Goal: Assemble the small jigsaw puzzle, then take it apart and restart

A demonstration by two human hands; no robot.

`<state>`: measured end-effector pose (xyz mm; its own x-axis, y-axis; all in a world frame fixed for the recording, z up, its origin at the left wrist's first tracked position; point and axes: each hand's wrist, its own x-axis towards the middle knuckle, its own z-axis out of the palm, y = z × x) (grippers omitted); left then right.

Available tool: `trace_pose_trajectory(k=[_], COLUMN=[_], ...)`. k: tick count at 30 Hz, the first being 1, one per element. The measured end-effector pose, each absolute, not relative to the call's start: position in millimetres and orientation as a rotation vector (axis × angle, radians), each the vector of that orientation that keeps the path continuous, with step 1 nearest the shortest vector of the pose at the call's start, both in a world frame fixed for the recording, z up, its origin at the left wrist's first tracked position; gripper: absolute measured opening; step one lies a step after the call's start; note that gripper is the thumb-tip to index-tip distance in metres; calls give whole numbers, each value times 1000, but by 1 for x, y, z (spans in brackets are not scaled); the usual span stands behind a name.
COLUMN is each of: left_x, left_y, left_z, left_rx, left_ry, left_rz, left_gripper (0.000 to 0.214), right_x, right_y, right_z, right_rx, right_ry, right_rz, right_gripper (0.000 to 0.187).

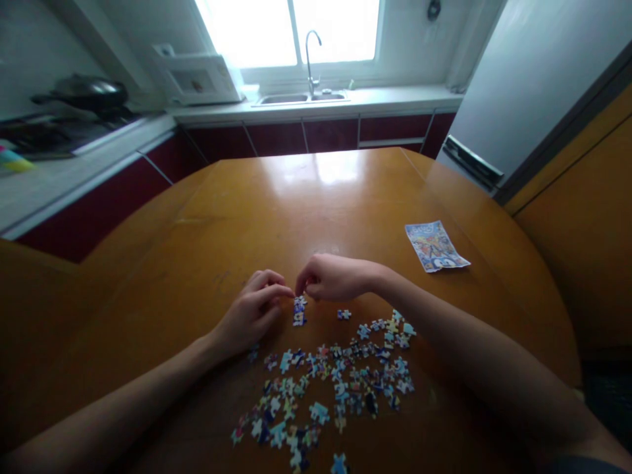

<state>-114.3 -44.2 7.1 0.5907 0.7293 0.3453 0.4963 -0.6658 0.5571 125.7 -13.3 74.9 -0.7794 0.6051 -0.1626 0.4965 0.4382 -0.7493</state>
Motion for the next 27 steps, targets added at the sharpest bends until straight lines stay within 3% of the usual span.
trace_pose_trajectory(k=[5,8,14,27], left_x=[-114,-114,-113,-113], left_y=[-43,-43,-44,-43], left_z=[7,6,5,4], left_rx=[2423,2420,2409,2408], left_ry=[975,972,969,953], left_rz=[793,812,813,835], left_gripper=[25,24,23,24], right_x=[134,142,164,160], right_y=[-48,-75,-119,-137], right_z=[105,96,57,33], right_rx=[-1289,-1435,-1497,-1491], right_ry=[-2572,-2596,-2577,-2521], right_rz=[748,620,655,698], right_gripper=[20,12,14,8])
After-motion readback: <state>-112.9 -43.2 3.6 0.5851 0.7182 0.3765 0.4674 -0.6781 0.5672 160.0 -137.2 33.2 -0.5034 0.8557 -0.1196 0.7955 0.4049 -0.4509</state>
